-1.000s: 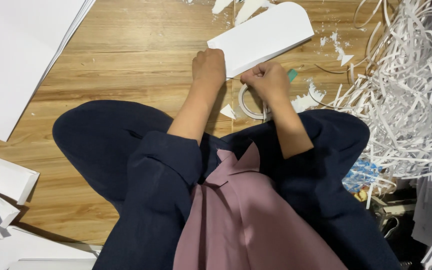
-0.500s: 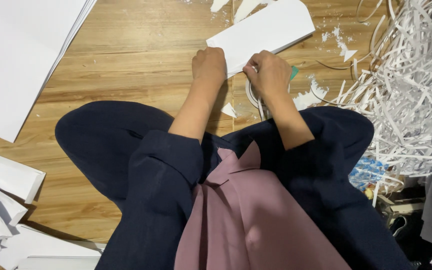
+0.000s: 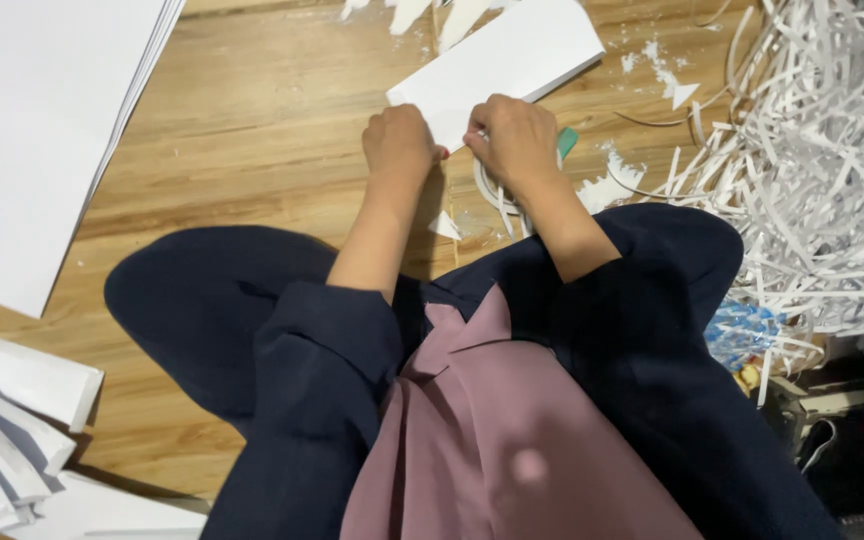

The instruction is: The person sits on the floor and repeatedly folds white paper forms in half, then applies clear tape to the folded edge to secure them. They handle the forms one at a time, smoothing the tape and stacking the finished items.

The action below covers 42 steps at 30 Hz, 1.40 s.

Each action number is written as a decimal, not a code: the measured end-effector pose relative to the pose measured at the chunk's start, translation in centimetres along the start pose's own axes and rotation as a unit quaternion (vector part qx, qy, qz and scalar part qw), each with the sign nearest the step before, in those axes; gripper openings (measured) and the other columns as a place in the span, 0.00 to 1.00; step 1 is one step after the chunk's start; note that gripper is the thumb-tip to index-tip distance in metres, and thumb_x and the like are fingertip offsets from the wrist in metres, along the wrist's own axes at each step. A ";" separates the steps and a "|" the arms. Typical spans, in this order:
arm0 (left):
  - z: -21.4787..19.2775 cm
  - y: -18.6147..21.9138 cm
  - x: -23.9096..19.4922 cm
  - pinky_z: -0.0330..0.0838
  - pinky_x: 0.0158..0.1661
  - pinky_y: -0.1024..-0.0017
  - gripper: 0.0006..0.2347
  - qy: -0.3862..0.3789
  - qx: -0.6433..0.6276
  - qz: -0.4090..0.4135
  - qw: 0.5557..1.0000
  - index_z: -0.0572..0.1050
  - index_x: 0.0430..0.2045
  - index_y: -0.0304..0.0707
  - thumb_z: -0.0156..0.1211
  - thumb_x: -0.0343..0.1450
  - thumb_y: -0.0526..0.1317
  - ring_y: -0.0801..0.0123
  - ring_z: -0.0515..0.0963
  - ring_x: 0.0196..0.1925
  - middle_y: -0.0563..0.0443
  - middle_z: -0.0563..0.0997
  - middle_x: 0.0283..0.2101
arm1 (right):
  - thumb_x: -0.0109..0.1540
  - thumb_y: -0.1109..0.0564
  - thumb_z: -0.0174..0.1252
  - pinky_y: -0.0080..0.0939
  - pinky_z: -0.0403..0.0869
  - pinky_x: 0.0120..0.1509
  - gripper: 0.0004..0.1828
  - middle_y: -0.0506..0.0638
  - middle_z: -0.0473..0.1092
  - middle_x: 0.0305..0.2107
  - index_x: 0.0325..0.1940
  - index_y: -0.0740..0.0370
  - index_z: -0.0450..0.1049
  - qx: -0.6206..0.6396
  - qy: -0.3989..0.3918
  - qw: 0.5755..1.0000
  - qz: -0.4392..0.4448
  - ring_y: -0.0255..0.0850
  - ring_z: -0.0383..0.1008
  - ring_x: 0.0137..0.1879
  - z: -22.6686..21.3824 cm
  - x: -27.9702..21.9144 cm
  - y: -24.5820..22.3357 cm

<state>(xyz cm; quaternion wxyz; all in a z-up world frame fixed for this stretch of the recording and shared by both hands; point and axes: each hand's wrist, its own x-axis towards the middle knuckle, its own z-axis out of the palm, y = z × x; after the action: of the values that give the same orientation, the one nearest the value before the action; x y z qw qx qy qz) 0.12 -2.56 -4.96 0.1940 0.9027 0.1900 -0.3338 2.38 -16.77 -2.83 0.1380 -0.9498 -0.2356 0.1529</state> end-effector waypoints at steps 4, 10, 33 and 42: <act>0.0 0.5 0.1 0.67 0.43 0.62 0.20 0.011 -0.018 -0.048 0.999 0.73 0.34 0.35 0.70 0.54 0.45 0.51 0.72 0.45 0.42 0.75 0.38 | 0.53 0.49 0.61 0.46 0.69 0.31 0.06 0.48 0.71 0.21 0.25 0.51 0.75 -0.035 0.006 0.999 -0.016 0.47 0.72 0.29 -0.2 -0.5 1.2; 0.3 0.0 0.6 0.67 0.43 0.65 0.25 -0.030 0.003 -0.063 0.998 0.72 0.39 0.37 0.69 0.54 0.52 0.53 0.71 0.47 0.42 0.73 0.44 | 0.56 0.45 0.60 0.31 0.67 0.39 0.08 0.42 0.73 0.23 0.32 0.48 0.77 0.057 -0.084 0.989 0.110 0.33 0.70 0.28 -7.7 -0.6 5.0; -0.9 0.4 -0.2 0.67 0.30 0.71 0.11 -0.011 0.007 -0.044 0.999 0.76 0.14 0.50 0.70 0.54 0.52 0.63 0.76 0.32 0.52 0.77 0.26 | 0.58 0.46 0.61 0.48 0.65 0.34 0.08 0.45 0.72 0.21 0.28 0.49 0.77 -0.086 0.011 0.994 -0.063 0.44 0.71 0.32 -8.0 2.8 14.5; -0.7 0.3 0.0 0.68 0.29 0.69 0.11 -0.014 0.009 -0.057 0.998 0.77 0.14 0.52 0.70 0.53 0.53 0.61 0.76 0.31 0.50 0.77 0.26 | 0.55 0.48 0.64 0.44 0.64 0.30 0.05 0.45 0.73 0.21 0.28 0.47 0.78 -0.086 0.071 0.992 -0.067 0.45 0.71 0.30 -6.6 3.5 15.1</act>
<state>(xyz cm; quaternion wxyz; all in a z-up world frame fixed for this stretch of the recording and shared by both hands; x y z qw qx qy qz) 0.63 -2.53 -4.39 0.1692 0.8875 0.2352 -0.3583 13.76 -29.17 -2.62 0.0820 -0.9487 -0.3003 0.0549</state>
